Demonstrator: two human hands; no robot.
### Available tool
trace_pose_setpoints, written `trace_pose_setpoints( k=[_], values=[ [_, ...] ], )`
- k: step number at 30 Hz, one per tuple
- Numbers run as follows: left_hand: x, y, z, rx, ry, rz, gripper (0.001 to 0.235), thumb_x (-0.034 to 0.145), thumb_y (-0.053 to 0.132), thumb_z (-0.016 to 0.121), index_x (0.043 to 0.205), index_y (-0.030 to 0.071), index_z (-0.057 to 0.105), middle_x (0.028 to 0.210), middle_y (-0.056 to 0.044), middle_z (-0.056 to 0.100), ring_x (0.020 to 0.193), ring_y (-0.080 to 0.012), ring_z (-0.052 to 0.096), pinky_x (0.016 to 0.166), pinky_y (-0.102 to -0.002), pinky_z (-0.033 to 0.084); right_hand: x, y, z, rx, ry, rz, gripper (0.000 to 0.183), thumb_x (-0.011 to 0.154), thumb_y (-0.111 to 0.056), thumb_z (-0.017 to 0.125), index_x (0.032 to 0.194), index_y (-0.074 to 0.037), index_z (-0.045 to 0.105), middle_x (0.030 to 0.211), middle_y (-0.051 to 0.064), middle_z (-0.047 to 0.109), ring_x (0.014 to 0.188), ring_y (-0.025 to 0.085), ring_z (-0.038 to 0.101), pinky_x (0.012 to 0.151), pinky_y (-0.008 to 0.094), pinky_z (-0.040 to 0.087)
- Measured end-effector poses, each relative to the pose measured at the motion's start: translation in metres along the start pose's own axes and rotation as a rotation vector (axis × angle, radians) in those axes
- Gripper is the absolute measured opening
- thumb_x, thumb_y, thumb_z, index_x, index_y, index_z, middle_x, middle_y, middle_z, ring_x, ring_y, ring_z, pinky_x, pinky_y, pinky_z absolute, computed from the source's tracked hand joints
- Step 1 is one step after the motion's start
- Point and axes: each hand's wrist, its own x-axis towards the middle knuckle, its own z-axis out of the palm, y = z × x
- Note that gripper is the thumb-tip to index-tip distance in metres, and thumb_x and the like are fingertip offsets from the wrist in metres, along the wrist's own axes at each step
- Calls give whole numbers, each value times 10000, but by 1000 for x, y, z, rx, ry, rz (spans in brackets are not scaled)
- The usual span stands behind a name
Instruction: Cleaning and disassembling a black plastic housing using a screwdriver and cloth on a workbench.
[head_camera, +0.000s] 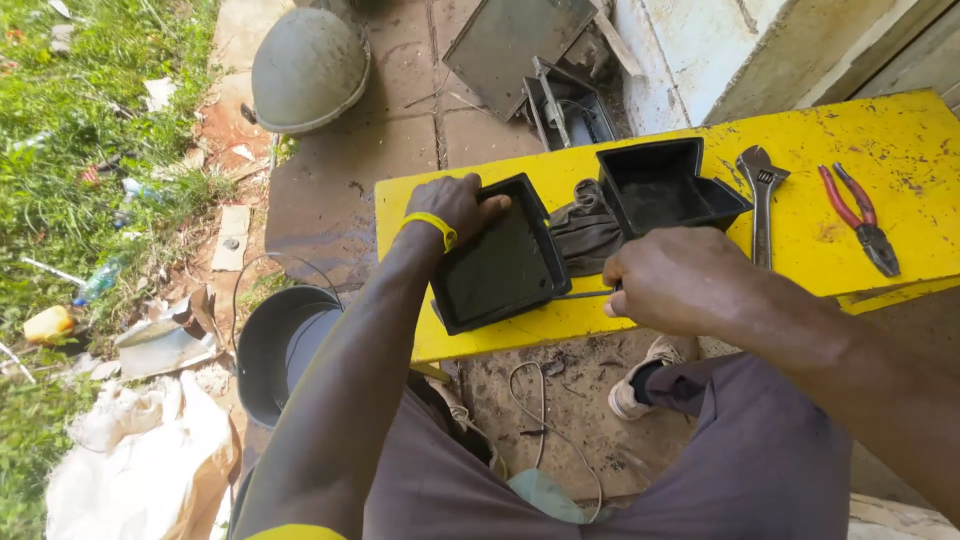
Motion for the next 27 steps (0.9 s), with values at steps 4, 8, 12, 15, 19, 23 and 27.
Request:
trace_pose_setpoints(
  k=[4, 8, 12, 15, 19, 23, 27],
  values=[
    [24, 3, 9, 61, -68, -20, 616, 1056, 700, 446, 1226, 203, 768, 1126, -157, 791, 1156, -375, 748, 1015, -513, 548, -3, 6, 28, 7, 93, 5, 351, 979, -497, 673, 1133, -218, 821, 861, 36, 806, 922, 290, 809, 829, 479, 653],
    [49, -9, 12, 69, -51, 5, 605, 1052, 700, 448, 1206, 207, 765, 1121, -163, 785, 1148, -388, 743, 1005, -522, 557, -18, 2, 38, -15, 188, -8, 321, 982, -494, 600, 1066, -261, 804, 781, 65, 781, 865, 324, 807, 756, 526, 648],
    [36, 1, 16, 11, -202, -68, 581, 1048, 701, 464, 1205, 213, 738, 1096, -105, 760, 1033, -305, 695, 901, -428, 520, -37, 7, 91, 11, 151, -26, 343, 1079, -471, 508, 1335, -303, 662, 685, 16, 685, 613, 244, 673, 573, 438, 557],
    [42, 1, 0, -31, -227, -101, 576, 1057, 697, 485, 1175, 183, 717, 1015, -55, 741, 831, -227, 671, 734, -346, 502, -31, 9, 121, 13, 181, 13, 456, 1074, -548, 472, 1490, -377, 549, 696, -59, 655, 519, 188, 588, 463, 419, 469],
    [42, 1, 5, 0, -227, -79, 594, 1061, 706, 467, 1166, 173, 707, 1030, -74, 744, 864, -250, 687, 759, -374, 523, -45, -2, 121, 58, 34, 124, 503, 1085, -515, 406, 1575, -410, 447, 1299, 84, 673, 651, 128, 754, 484, 281, 632],
    [37, -6, 4, -29, -219, -80, 594, 1048, 713, 479, 1158, 175, 708, 1020, -63, 740, 854, -233, 685, 763, -358, 518, -54, -6, 177, 3, 114, 120, 573, 1065, -521, 466, 1627, -448, 379, 988, -61, 724, 599, 127, 666, 494, 312, 569],
    [4, -62, 33, -788, -126, -457, 488, 1020, 565, 533, 1192, 149, 723, 1207, -85, 759, 1042, -284, 703, 947, -430, 538, -93, -20, 276, 276, 34, 217, 774, 1021, -531, 541, 1668, -541, 117, 1150, -241, 613, 730, 90, 622, 602, 415, 452]
  ],
)
